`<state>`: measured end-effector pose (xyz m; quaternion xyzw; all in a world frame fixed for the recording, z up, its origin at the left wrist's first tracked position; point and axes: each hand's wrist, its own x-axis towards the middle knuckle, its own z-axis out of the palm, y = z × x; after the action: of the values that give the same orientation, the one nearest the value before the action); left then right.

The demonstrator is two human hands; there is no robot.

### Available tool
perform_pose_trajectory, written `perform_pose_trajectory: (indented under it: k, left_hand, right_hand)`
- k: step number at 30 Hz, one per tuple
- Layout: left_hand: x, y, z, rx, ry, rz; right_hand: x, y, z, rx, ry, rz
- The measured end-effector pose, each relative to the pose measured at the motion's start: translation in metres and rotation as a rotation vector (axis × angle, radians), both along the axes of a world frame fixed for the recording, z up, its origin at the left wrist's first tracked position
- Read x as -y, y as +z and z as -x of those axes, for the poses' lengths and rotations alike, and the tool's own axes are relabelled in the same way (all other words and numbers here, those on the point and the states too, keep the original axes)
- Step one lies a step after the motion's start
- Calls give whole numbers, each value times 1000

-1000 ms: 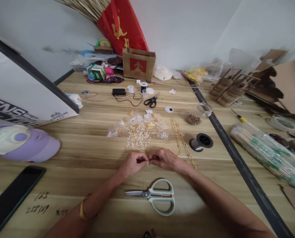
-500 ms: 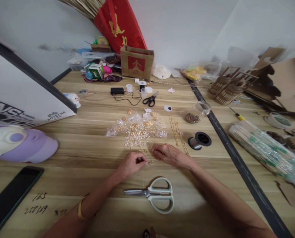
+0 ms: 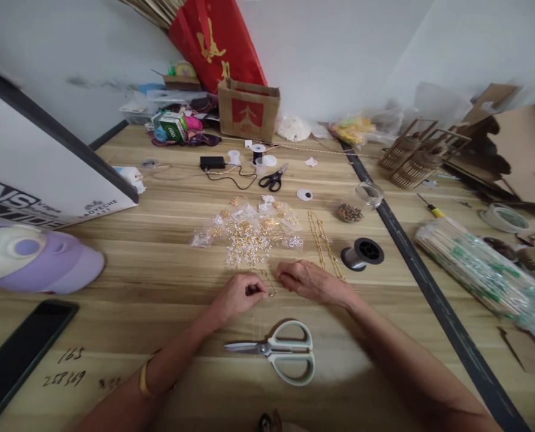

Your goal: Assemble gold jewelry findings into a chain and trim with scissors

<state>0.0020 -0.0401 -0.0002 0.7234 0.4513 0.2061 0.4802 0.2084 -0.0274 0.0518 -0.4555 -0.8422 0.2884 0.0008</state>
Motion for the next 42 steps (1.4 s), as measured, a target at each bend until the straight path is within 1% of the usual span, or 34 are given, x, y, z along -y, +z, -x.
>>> perform_pose_trajectory:
  k: [6, 18, 22, 29, 37, 42]
  left_hand:
    - [0, 1, 0, -5, -3, -2]
    - [0, -2, 1, 3, 11, 1]
    - [0, -1, 0, 4, 16, 0]
    - [0, 0, 0, 21, 5, -8]
    - [1, 2, 0, 41, 12, -15]
    - [0, -2, 1, 68, 6, 9]
  right_hand:
    - [0, 2, 1, 4, 32, 16]
    - [1, -4, -1, -38, 67, -19]
    - [1, -8, 0, -68, 82, -17]
    - [1, -16, 2, -146, 90, 39]
    - [2, -14, 3, -144, 127, 47]
    - [3, -5, 2, -50, 137, 76]
